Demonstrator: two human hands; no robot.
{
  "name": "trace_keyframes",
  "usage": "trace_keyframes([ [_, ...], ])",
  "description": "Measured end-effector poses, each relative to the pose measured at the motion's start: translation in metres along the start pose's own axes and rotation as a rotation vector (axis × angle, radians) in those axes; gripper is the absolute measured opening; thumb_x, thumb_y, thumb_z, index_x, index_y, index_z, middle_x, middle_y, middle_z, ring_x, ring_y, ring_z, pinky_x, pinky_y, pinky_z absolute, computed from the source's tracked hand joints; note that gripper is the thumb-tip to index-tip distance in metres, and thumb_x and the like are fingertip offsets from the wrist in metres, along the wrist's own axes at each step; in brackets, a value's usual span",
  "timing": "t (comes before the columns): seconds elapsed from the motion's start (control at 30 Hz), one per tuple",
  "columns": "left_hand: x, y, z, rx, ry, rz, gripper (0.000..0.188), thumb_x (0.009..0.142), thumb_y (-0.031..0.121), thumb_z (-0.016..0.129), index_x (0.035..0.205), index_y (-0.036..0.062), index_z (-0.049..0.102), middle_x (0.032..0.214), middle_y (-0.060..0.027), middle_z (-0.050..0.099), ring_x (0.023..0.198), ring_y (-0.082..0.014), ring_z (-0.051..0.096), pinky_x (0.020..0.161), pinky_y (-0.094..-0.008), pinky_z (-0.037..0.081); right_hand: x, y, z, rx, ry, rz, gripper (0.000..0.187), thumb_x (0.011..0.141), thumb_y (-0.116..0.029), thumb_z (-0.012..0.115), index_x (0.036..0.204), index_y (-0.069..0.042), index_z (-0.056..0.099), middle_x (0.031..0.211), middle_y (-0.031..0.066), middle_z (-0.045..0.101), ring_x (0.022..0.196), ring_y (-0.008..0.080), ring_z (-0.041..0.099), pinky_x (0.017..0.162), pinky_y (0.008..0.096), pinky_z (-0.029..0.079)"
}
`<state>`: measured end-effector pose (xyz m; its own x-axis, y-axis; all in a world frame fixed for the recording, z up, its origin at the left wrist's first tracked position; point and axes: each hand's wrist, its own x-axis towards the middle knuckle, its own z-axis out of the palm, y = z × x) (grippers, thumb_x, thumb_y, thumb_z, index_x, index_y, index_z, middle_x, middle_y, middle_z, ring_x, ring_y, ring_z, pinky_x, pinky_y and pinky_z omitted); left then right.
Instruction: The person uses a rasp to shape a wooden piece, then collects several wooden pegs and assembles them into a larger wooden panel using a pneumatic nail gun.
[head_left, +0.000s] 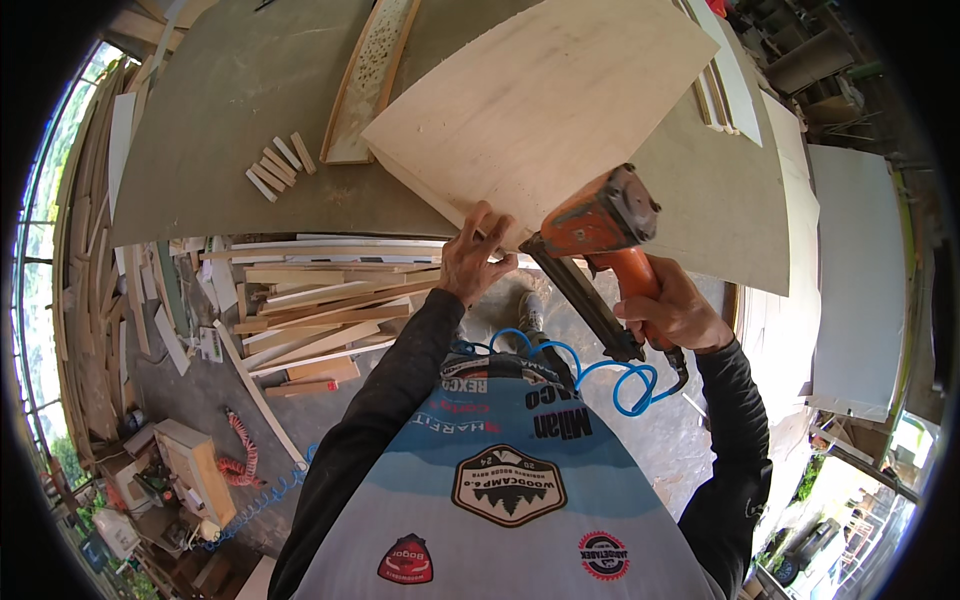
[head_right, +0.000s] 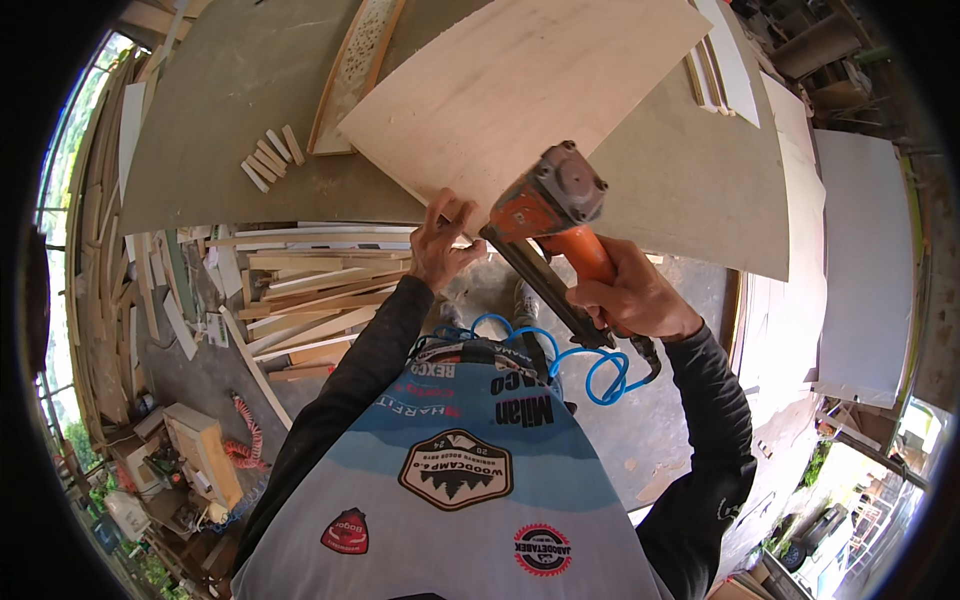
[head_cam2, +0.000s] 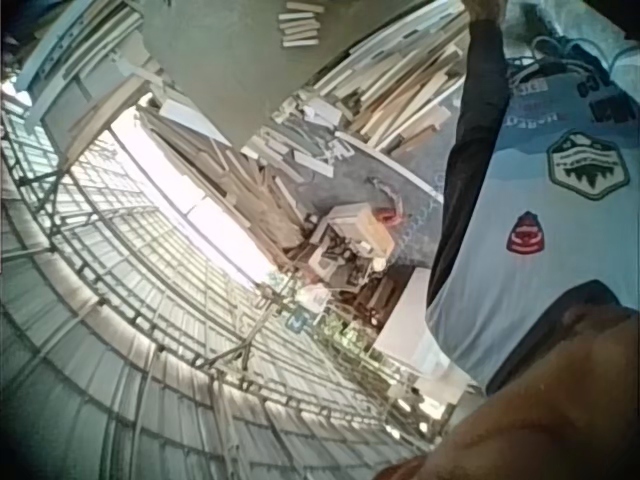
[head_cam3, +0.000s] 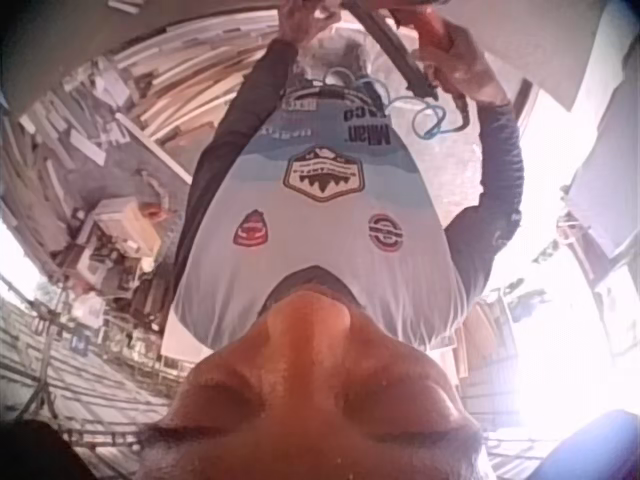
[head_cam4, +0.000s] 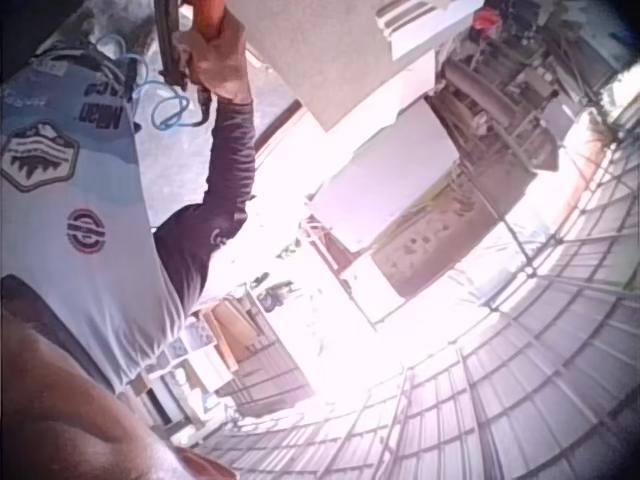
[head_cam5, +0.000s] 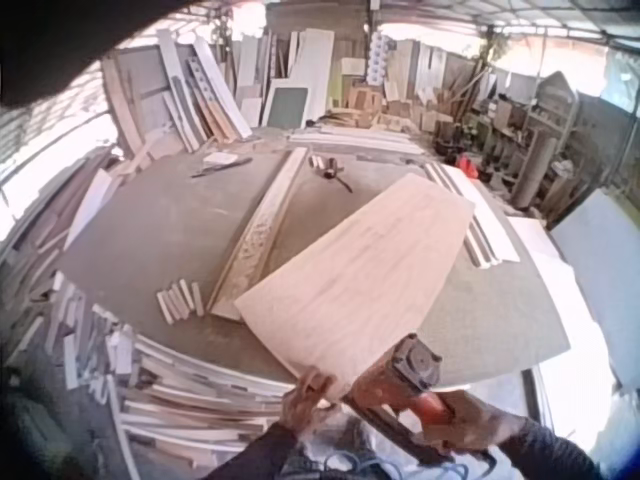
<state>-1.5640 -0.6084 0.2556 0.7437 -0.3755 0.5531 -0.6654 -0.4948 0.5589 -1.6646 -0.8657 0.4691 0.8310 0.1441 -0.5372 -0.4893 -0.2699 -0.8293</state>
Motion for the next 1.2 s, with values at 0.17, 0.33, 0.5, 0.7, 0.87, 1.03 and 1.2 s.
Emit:
trace_keyframes([
  [0.17,-0.001,0.002,0.001,-0.013,-0.006,-0.023,0.070,0.062,0.015,0.084,0.128,0.0209,0.062,0.136,-0.0097,0.049,0.078,-0.0222,0.068,0.067,-0.0359,0.062,0.011,-0.028,0.009,-0.090,-0.065,0.003,0.052,0.085,-0.005,0.065,0.134,0.008,0.049,0.066,0.0023,0.057,0.050,0.0087,0.055,0.046,0.0244,0.044],
  [0.33,-0.002,0.002,0.000,-0.046,-0.016,-0.027,0.072,0.064,0.016,0.086,0.131,0.0224,0.060,0.137,-0.0098,0.049,0.074,-0.0215,0.068,0.067,-0.0358,0.061,0.016,-0.035,0.017,-0.102,-0.088,0.012,0.052,0.085,-0.004,0.063,0.135,0.006,0.050,0.063,0.0007,0.055,0.048,0.0074,0.053,0.044,0.0243,0.042],
  [0.5,-0.002,0.003,0.000,-0.064,-0.015,-0.025,0.070,0.066,0.018,0.085,0.131,0.0220,0.060,0.138,-0.0110,0.048,0.078,-0.0233,0.069,0.070,-0.0370,0.061,0.015,-0.036,0.021,-0.133,-0.067,-0.013,0.054,0.084,-0.002,0.062,0.136,0.005,0.050,0.064,0.0010,0.055,0.048,0.0072,0.052,0.044,0.0243,0.041],
  [0.7,-0.005,0.003,0.001,-0.068,-0.056,-0.065,0.069,0.066,0.017,0.085,0.131,0.0210,0.061,0.139,-0.0116,0.048,0.083,-0.0242,0.070,0.071,-0.0380,0.062,0.015,-0.043,0.024,-0.170,-0.080,-0.018,0.053,0.083,-0.002,0.061,0.135,0.004,0.051,0.064,0.0015,0.055,0.047,0.0079,0.052,0.044,0.0245,0.042],
  [0.87,-0.004,0.002,0.002,-0.077,-0.056,-0.054,0.067,0.067,0.017,0.085,0.130,0.0203,0.063,0.139,-0.0121,0.049,0.083,-0.0242,0.070,0.072,-0.0377,0.062,0.014,-0.042,0.025,-0.176,-0.052,-0.032,0.053,0.082,-0.003,0.060,0.134,0.005,0.052,0.064,0.0020,0.055,0.047,0.0083,0.052,0.044,0.0248,0.043],
  [1.03,-0.005,0.002,0.002,-0.068,-0.048,-0.051,0.067,0.067,0.017,0.085,0.130,0.0192,0.063,0.139,-0.0119,0.049,0.082,-0.0232,0.069,0.071,-0.0373,0.062,0.014,-0.046,0.026,-0.210,-0.057,-0.010,0.053,0.082,-0.004,0.060,0.133,0.006,0.051,0.064,0.0023,0.055,0.047,0.0091,0.053,0.044,0.0251,0.044],
  [1.2,-0.006,0.001,0.002,-0.047,-0.044,-0.034,0.067,0.067,0.017,0.085,0.130,0.0188,0.063,0.138,-0.0114,0.049,0.080,-0.0216,0.069,0.071,-0.0368,0.061,0.015,-0.043,0.027,-0.207,-0.055,-0.033,0.051,0.082,-0.006,0.059,0.131,0.006,0.052,0.064,0.0026,0.056,0.047,0.0099,0.054,0.045,0.0256,0.045],
])
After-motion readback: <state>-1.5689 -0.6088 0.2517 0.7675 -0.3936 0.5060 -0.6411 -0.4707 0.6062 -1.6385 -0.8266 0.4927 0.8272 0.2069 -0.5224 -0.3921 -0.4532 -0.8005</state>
